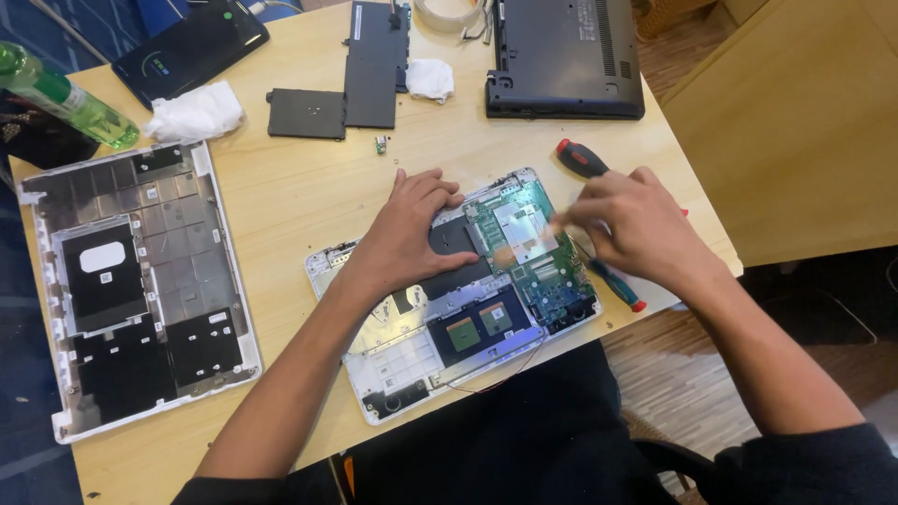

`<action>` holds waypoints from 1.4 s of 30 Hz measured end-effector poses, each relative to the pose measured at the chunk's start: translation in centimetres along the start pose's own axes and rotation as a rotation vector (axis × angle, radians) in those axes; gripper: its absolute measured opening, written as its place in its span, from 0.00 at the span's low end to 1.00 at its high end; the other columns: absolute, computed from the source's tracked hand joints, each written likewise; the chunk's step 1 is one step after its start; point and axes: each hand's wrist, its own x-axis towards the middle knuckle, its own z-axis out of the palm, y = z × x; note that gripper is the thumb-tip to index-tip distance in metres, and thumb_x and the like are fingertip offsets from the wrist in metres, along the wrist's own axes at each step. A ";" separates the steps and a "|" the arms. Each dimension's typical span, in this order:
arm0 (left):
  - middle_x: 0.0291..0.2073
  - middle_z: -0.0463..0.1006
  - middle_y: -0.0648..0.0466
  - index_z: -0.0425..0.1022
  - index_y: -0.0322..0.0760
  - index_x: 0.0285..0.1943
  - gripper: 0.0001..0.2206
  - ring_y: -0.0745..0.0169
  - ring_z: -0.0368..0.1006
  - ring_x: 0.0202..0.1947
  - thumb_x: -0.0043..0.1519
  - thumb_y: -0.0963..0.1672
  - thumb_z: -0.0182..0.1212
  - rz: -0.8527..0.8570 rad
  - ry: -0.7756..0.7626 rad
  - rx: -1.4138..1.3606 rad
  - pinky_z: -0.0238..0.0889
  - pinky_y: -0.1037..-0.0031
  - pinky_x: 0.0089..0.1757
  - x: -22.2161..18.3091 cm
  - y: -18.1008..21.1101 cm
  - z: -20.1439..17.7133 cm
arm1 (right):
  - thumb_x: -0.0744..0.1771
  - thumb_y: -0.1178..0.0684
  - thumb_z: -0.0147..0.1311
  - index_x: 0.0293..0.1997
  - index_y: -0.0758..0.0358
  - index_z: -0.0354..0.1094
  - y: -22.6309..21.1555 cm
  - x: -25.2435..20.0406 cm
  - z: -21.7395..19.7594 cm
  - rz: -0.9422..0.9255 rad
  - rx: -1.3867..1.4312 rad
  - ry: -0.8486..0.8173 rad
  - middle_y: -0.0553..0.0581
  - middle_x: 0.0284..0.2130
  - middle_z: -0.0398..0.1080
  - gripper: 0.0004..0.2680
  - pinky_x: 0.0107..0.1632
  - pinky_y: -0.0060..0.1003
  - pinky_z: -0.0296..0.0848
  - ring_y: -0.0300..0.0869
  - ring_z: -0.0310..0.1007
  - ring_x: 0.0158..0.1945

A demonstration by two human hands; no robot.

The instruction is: Reassembling a laptop by connecting internal ribbon cables, positioning the motherboard, and installing the battery.

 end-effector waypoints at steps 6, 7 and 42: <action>0.54 0.76 0.49 0.76 0.36 0.54 0.32 0.40 0.63 0.67 0.46 0.56 0.79 0.015 0.030 -0.031 0.37 0.36 0.67 -0.2 -0.2 0.1 | 0.66 0.54 0.56 0.38 0.43 0.83 -0.9 1.1 -2.4 -0.043 0.145 0.006 0.49 0.33 0.79 0.08 0.46 0.39 0.62 0.45 0.76 0.42; 0.54 0.76 0.49 0.76 0.36 0.54 0.32 0.40 0.63 0.67 0.46 0.56 0.79 0.015 0.042 -0.029 0.37 0.36 0.67 -0.1 -0.3 0.1 | 0.66 0.54 0.56 0.38 0.43 0.83 -0.8 1.5 -2.3 -0.052 0.137 0.008 0.49 0.33 0.79 0.08 0.46 0.39 0.62 0.45 0.76 0.42; 0.42 0.79 0.49 0.78 0.36 0.55 0.10 0.53 0.72 0.48 0.67 0.41 0.57 0.080 0.158 -0.045 0.68 0.65 0.48 -0.3 2.5 -1.2 | 0.73 0.73 0.57 0.56 0.85 0.79 10.4 -9.3 7.3 0.209 0.174 1.071 0.76 0.46 0.76 0.07 0.52 0.48 0.72 0.59 0.73 0.47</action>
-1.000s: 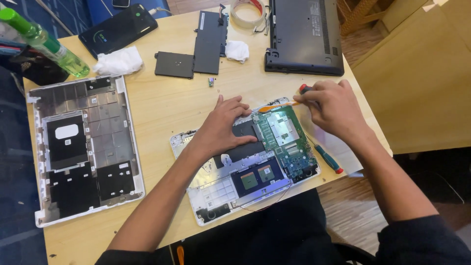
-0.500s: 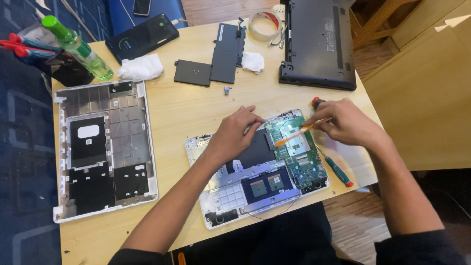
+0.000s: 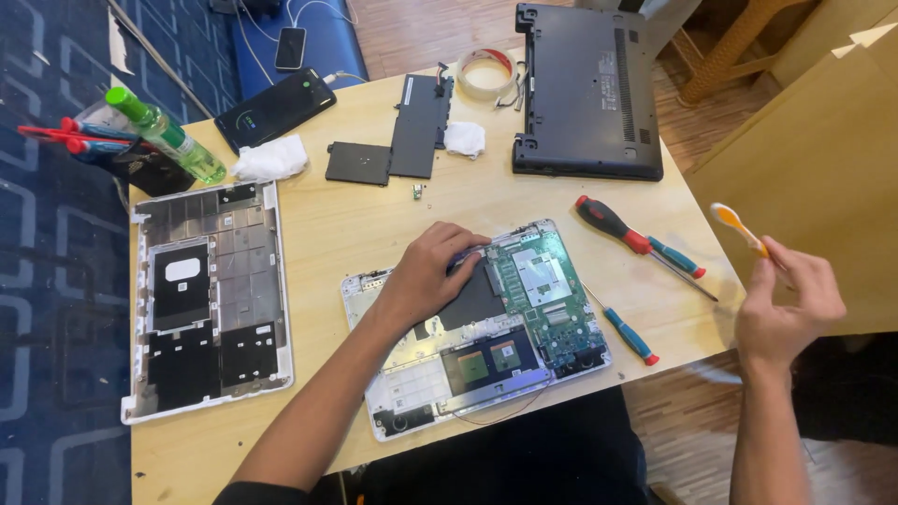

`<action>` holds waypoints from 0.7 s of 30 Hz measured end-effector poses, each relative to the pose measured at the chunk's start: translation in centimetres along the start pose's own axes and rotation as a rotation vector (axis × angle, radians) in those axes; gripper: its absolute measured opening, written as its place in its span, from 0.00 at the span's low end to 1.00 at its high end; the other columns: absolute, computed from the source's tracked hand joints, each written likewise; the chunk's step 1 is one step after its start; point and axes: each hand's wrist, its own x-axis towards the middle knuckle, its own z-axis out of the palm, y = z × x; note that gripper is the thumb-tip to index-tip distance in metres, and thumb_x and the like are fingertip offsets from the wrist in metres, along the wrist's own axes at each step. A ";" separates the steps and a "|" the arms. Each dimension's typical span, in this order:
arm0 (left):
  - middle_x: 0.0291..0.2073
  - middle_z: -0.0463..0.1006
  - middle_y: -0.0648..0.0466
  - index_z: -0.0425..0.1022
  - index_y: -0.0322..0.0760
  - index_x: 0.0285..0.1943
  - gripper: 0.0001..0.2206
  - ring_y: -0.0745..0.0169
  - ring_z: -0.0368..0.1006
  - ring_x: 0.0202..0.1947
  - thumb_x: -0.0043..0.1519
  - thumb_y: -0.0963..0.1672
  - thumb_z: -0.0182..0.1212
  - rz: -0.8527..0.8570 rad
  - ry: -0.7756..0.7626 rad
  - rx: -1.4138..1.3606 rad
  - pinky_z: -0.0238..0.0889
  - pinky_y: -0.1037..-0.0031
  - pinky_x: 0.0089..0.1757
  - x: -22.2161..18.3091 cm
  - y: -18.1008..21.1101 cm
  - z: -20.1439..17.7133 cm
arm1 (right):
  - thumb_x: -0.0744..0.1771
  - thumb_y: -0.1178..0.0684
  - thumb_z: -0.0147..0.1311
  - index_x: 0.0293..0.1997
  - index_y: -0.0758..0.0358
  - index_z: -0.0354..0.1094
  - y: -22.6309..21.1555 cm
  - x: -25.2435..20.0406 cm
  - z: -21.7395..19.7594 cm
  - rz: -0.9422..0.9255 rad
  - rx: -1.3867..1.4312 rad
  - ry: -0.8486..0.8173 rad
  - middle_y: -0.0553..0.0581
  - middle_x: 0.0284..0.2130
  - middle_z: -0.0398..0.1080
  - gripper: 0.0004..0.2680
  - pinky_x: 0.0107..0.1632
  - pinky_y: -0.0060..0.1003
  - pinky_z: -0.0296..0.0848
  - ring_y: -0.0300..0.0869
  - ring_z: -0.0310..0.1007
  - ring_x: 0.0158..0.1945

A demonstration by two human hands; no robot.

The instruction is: Reassembling a laptop by connecting internal ribbon cables, positioning the motherboard, and installing the battery.

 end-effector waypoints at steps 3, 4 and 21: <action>0.43 0.77 0.48 0.77 0.35 0.58 0.12 0.52 0.71 0.48 0.69 0.43 0.55 -0.009 -0.015 0.035 0.67 0.65 0.47 0.1 -0.2 0.4 | 0.71 0.71 0.58 0.55 0.81 0.80 1.4 -1.9 0.3 0.027 -0.064 0.020 0.72 0.46 0.77 0.08 0.52 0.47 0.70 0.56 0.73 0.47; 0.43 0.77 0.48 0.77 0.35 0.58 0.12 0.52 0.71 0.48 0.69 0.43 0.55 -0.008 -0.014 0.039 0.67 0.65 0.47 0.5 -0.2 0.4 | 0.71 0.71 0.58 0.55 0.81 0.80 1.6 -1.6 0.4 0.027 -0.061 0.023 0.72 0.46 0.77 0.08 0.52 0.47 0.70 0.56 0.73 0.47; 0.47 0.76 0.50 0.76 0.41 0.55 0.16 0.50 0.68 0.52 0.64 0.50 0.59 -0.245 -0.342 0.485 0.62 0.57 0.52 5.3 2.9 2.5 | 0.72 0.63 0.62 0.52 0.62 0.81 2.3 -1.7 0.7 0.145 -0.006 -0.162 0.58 0.43 0.76 0.05 0.52 0.42 0.64 0.47 0.74 0.47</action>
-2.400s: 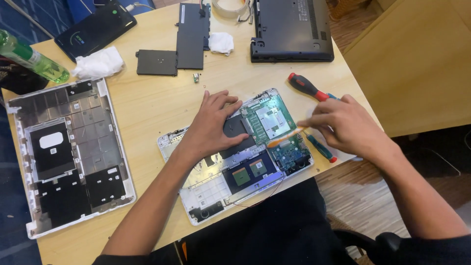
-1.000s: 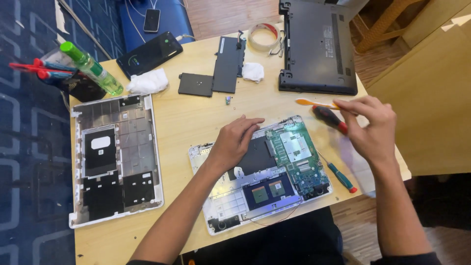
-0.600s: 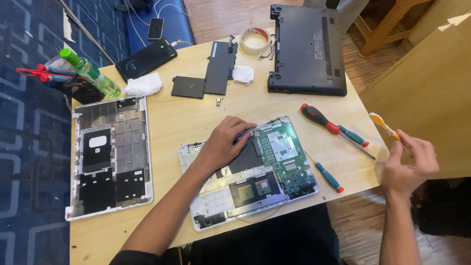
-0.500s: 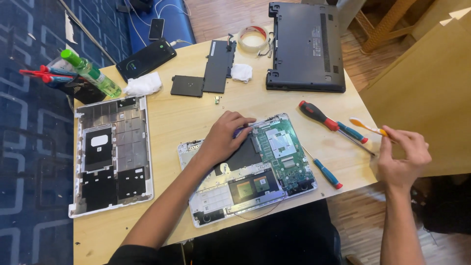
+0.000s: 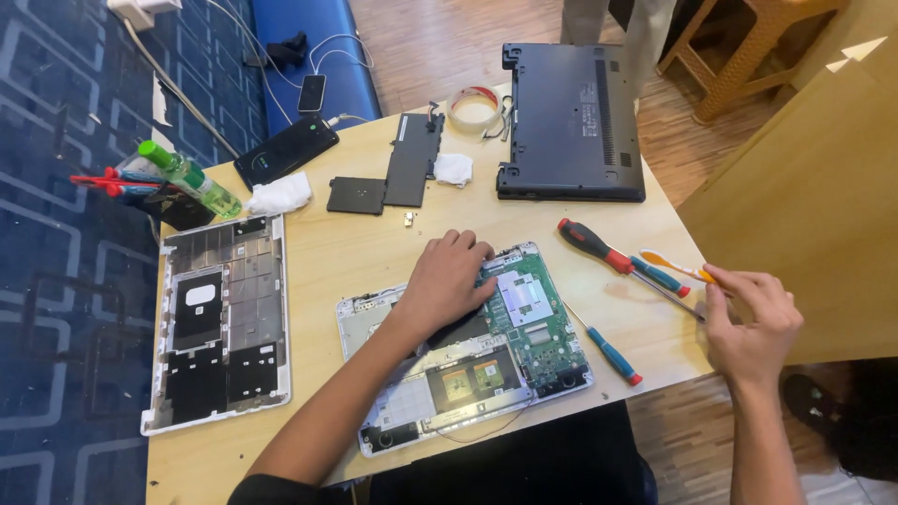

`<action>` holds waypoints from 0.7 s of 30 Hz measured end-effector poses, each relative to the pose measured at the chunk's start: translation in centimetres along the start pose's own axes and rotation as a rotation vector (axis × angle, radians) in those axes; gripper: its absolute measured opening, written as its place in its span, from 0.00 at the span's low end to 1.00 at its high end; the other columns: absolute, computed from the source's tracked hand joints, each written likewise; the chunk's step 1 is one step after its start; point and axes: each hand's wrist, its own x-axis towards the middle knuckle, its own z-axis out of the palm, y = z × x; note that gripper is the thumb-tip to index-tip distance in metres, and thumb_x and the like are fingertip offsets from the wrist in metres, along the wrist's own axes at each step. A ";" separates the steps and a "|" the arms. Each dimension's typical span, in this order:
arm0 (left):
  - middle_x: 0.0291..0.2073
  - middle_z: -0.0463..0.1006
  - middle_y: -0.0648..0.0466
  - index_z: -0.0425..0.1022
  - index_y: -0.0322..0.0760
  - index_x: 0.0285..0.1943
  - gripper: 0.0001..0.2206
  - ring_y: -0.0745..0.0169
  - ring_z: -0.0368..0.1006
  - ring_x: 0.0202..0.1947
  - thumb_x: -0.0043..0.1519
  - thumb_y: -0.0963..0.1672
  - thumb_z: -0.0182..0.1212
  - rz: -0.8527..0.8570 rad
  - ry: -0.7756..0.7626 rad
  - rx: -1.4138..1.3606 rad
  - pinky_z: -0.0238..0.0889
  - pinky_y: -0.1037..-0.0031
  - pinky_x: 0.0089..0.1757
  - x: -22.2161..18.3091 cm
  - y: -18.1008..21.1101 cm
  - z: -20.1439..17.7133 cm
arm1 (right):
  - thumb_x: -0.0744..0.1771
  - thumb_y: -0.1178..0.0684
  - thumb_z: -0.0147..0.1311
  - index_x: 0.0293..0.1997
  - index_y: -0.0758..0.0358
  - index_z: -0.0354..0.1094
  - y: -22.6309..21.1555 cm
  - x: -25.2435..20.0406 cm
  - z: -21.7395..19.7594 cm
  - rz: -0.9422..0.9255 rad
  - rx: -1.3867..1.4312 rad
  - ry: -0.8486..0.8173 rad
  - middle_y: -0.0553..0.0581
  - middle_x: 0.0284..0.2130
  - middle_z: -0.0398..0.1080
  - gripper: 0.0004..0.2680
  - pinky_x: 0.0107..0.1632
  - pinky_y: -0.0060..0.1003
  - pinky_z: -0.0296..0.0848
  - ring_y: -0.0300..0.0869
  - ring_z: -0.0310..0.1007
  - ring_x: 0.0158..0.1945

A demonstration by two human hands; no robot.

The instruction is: Reassembling a laptop by connecting internal ribbon cables, positioning the motherboard, and installing the battery.

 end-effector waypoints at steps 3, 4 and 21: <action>0.47 0.75 0.52 0.75 0.42 0.52 0.15 0.51 0.66 0.53 0.62 0.51 0.60 -0.008 -0.008 -0.027 0.60 0.58 0.52 0.2 -0.4 0.4 | 0.71 0.64 0.62 0.52 0.63 0.82 -0.5 -0.1 0.0 0.022 -0.017 0.012 0.58 0.43 0.77 0.06 0.51 0.41 0.65 0.46 0.74 0.47; 0.47 0.75 0.52 0.75 0.42 0.52 0.15 0.51 0.66 0.53 0.62 0.51 0.60 -0.005 -0.012 -0.032 0.60 0.58 0.52 0.2 -0.3 0.2 | 0.71 0.64 0.62 0.52 0.63 0.82 -0.6 0.0 -0.1 0.024 -0.022 0.009 0.58 0.43 0.77 0.06 0.51 0.41 0.65 0.46 0.74 0.47; 0.59 0.74 0.48 0.63 0.40 0.74 0.26 0.53 0.69 0.58 0.66 0.48 0.56 0.069 0.157 -0.477 0.63 0.59 0.55 -5.6 -4.6 -0.6 | 0.71 0.65 0.58 0.48 0.68 0.79 -3.1 1.0 -0.3 -0.016 -0.069 -0.037 0.61 0.41 0.78 0.05 0.46 0.40 0.72 0.47 0.76 0.41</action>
